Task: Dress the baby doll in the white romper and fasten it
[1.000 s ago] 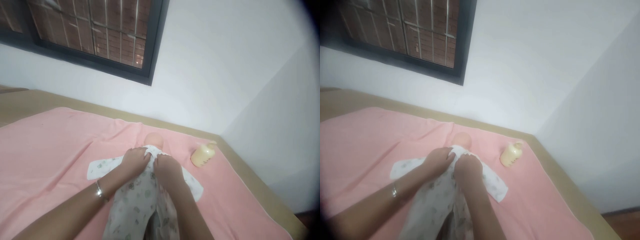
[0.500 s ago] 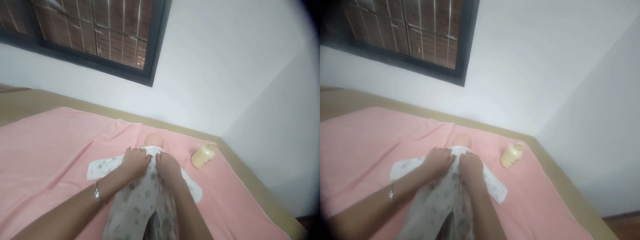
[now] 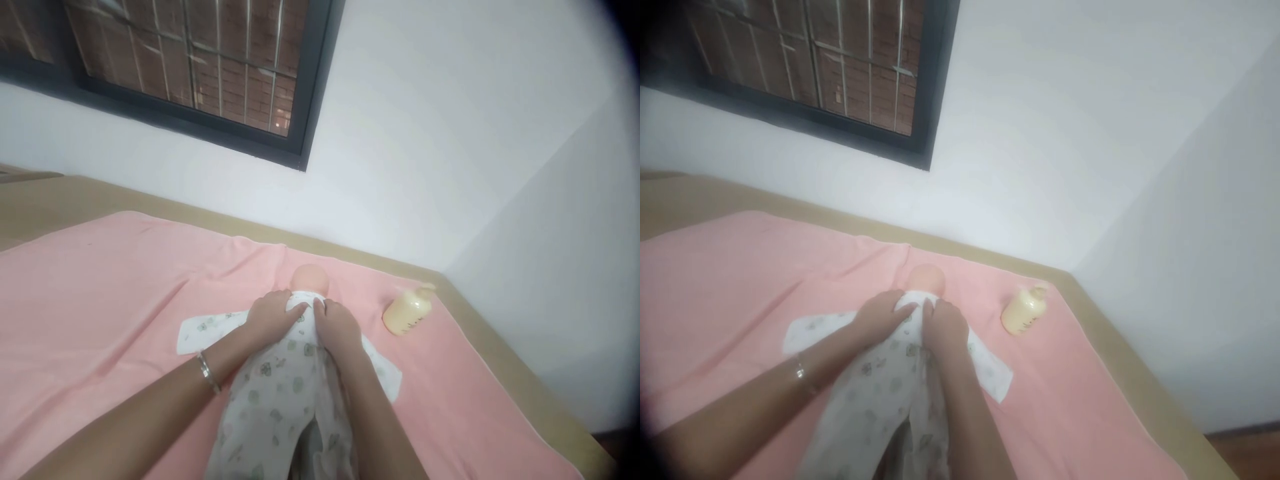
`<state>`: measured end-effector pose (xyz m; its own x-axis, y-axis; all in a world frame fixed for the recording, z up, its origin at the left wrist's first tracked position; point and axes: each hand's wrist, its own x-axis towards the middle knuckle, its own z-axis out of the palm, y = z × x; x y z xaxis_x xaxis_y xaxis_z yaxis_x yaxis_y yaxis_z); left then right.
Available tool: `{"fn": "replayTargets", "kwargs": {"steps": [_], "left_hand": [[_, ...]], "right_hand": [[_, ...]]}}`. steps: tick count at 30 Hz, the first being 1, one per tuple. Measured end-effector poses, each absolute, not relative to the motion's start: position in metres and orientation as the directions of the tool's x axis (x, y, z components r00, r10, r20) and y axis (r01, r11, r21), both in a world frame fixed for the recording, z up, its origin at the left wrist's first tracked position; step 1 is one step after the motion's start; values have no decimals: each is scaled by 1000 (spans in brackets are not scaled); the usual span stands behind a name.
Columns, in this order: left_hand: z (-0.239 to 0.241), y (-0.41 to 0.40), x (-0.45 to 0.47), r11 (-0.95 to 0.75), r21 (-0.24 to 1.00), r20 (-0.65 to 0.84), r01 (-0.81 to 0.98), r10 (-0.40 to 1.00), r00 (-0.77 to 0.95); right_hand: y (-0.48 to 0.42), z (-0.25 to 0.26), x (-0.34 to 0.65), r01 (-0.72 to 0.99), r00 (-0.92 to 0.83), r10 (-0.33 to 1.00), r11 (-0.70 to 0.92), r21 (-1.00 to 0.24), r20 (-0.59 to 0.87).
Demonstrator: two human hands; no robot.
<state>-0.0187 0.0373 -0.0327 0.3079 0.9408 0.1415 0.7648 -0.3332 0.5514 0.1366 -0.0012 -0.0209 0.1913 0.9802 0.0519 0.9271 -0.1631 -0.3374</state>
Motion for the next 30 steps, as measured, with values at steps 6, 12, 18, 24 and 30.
{"fn": "replayTargets", "kwargs": {"steps": [6, 12, 18, 24, 30], "left_hand": [[-38, 37, -18, -327, 550, 167, 768, 944, 283], [-41, 38, -19, -338, 549, 182, 765, 941, 285], [-40, 37, -19, -339, 549, 179, 764, 941, 289], [-40, 36, -19, -339, 545, 184, 767, 941, 286], [-39, 36, -19, -343, 544, 183, 766, 939, 291]], "right_hand": [[2, -31, 139, 900, 236, 964, -169, -401, 124], [2, -34, 139, 881, 262, 956, -182, -436, 130], [2, -34, 139, 877, 262, 955, -176, -447, 139], [3, -35, 139, 877, 260, 953, -165, -452, 157], [3, -36, 140, 872, 262, 954, -169, -460, 147]]}}
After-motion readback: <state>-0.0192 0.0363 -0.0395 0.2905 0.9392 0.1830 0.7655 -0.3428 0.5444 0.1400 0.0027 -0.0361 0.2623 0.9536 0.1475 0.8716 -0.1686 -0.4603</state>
